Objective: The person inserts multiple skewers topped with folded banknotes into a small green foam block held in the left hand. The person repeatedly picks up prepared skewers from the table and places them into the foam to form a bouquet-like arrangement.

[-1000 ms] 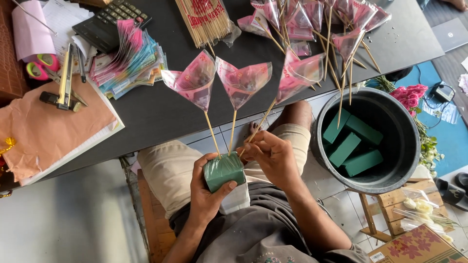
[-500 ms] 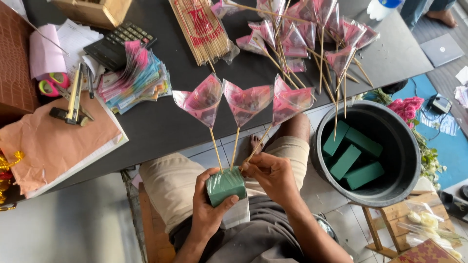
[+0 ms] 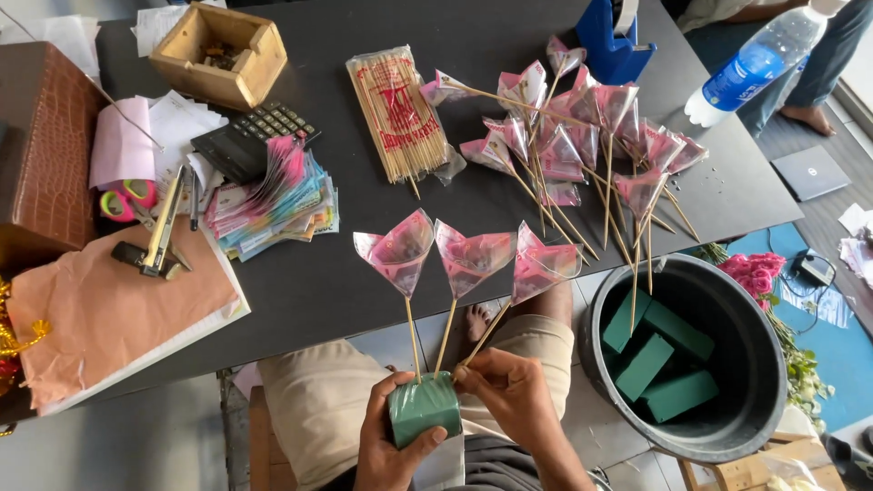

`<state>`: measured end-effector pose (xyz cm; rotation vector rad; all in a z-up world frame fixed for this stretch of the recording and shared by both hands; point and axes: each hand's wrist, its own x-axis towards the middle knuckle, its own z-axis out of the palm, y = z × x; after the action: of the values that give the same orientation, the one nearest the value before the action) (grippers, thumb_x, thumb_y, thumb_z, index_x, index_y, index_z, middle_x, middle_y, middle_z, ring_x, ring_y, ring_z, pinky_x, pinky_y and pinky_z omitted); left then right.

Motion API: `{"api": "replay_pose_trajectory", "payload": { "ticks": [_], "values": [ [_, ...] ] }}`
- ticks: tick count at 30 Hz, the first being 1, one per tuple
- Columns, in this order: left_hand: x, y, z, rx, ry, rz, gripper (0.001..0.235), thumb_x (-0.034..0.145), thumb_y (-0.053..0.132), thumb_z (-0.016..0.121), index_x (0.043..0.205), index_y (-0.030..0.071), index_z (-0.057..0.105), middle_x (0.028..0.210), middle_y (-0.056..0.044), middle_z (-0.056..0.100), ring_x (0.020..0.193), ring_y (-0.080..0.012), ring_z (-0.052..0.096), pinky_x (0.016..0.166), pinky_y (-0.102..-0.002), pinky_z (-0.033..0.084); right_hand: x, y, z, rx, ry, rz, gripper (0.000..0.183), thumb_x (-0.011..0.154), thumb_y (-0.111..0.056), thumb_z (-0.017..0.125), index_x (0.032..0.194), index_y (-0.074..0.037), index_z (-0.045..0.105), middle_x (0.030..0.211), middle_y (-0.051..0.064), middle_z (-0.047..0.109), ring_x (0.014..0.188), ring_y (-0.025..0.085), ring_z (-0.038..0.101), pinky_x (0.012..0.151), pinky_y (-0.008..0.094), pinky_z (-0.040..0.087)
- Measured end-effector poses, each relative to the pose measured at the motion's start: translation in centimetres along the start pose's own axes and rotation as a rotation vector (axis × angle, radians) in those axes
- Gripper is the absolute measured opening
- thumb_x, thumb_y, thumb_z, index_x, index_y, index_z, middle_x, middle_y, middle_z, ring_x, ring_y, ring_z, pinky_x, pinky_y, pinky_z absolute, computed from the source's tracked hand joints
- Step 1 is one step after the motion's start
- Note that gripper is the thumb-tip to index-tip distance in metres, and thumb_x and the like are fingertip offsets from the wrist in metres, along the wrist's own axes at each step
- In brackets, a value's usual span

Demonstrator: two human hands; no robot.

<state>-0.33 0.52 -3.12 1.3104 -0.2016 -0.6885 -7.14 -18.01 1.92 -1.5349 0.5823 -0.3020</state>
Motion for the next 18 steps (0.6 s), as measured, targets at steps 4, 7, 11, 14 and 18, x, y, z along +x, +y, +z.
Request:
{"api": "replay_pose_trajectory", "payload": {
  "ticks": [4, 7, 11, 14, 18],
  "values": [
    [0.1, 0.3, 0.1, 0.031, 0.002, 0.005, 0.073, 0.067, 0.024, 0.094, 0.13, 0.009, 0.062, 0.128, -0.01, 0.061, 0.1, -0.0192, 0.068, 0.082, -0.029, 0.059, 0.4, 0.7, -1.0, 0.093, -0.122, -0.051, 0.019, 0.091, -0.01, 0.074, 0.099, 0.007, 0.073, 0.083, 0.016, 0.081, 0.078, 0.02, 0.08, 0.073, 0.031, 0.071],
    [-0.2, 1.2, 0.4, -0.02, -0.033, -0.029, 0.072, 0.069, 0.021, 0.093, 0.131, 0.012, 0.057, 0.114, -0.012, 0.067, 0.085, -0.0211, 0.07, 0.072, -0.032, 0.062, 0.3, -1.5, -1.1, 0.058, -0.109, -0.043, 0.027, 0.098, -0.017, 0.062, 0.112, 0.005, 0.068, 0.089, 0.017, 0.084, 0.079, 0.022, 0.084, 0.074, 0.034, 0.073],
    [-0.5, 1.0, 0.2, -0.036, -0.056, 0.001, 0.072, 0.069, 0.023, 0.093, 0.13, 0.013, 0.056, 0.109, -0.015, 0.068, 0.081, -0.0224, 0.072, 0.067, -0.032, 0.064, 0.1, -1.1, -1.1, 0.048, -0.086, -0.08, 0.017, 0.097, -0.014, 0.064, 0.089, 0.001, 0.064, 0.086, 0.017, 0.083, 0.077, 0.023, 0.084, 0.07, 0.032, 0.073],
    [-0.7, 0.9, 0.1, -0.031, -0.067, 0.041, 0.072, 0.07, 0.023, 0.093, 0.131, 0.012, 0.056, 0.11, -0.013, 0.069, 0.082, -0.0206, 0.071, 0.069, -0.032, 0.063, -0.3, -1.6, -0.6, -0.016, -0.034, -0.029, 0.019, 0.095, -0.017, 0.067, 0.089, 0.001, 0.068, 0.082, 0.015, 0.084, 0.074, 0.023, 0.086, 0.069, 0.033, 0.075],
    [-0.6, 0.7, 0.1, -0.05, -0.072, 0.043, 0.071, 0.071, 0.017, 0.092, 0.132, 0.012, 0.056, 0.111, -0.013, 0.066, 0.082, -0.0213, 0.071, 0.069, -0.033, 0.065, -0.7, -1.9, -0.2, -0.03, -0.014, -0.071, 0.02, 0.094, -0.017, 0.068, 0.085, 0.001, 0.07, 0.078, 0.012, 0.082, 0.072, 0.021, 0.084, 0.069, 0.032, 0.073]
  ]
}}
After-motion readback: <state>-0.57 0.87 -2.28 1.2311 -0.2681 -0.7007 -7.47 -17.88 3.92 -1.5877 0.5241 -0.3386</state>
